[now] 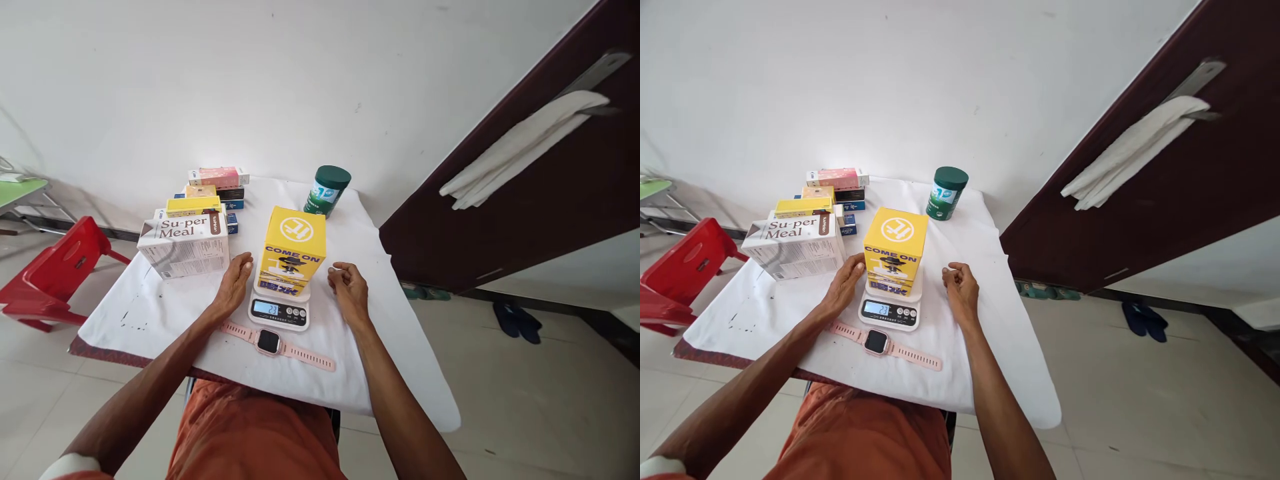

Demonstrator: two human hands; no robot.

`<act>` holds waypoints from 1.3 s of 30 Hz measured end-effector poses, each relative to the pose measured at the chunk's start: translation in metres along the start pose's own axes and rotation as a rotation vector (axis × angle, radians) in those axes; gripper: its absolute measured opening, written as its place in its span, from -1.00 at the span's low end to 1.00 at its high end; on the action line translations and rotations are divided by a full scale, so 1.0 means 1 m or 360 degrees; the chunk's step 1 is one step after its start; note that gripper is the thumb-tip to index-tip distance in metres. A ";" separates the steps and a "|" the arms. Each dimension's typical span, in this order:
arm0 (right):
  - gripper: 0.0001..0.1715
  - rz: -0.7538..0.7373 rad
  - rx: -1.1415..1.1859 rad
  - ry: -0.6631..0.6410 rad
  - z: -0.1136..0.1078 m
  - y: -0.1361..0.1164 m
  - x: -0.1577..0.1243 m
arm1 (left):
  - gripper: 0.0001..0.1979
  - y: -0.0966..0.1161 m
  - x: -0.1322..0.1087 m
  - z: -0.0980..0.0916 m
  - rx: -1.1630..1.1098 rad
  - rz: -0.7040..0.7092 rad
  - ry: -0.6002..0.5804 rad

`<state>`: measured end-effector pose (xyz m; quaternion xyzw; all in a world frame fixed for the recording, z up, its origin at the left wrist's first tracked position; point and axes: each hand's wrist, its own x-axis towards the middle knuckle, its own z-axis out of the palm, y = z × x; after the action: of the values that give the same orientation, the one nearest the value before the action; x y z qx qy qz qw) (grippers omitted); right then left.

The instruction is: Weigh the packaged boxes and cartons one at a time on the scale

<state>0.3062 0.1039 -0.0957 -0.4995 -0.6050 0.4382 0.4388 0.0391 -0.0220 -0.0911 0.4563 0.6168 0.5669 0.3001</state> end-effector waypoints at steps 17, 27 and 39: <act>0.43 -0.0751 -0.0340 -0.0742 -0.001 -0.146 -0.012 | -0.47 0.003 -0.002 0.001 0.0081 0.0008 -0.0021; 0.23 -0.0943 -0.0811 -0.0960 0.015 -0.182 0.035 | -0.48 -0.003 -0.002 0.005 0.0020 -0.0067 0.0037; 0.18 -0.1020 -0.0956 -0.0330 0.064 -0.195 0.230 | -0.51 0.007 -0.009 0.010 -0.0091 -0.0269 0.0019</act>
<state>0.1747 0.3030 0.1002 -0.3458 -0.8702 0.1328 0.3250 0.0529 -0.0267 -0.0875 0.3904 0.6384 0.5597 0.3560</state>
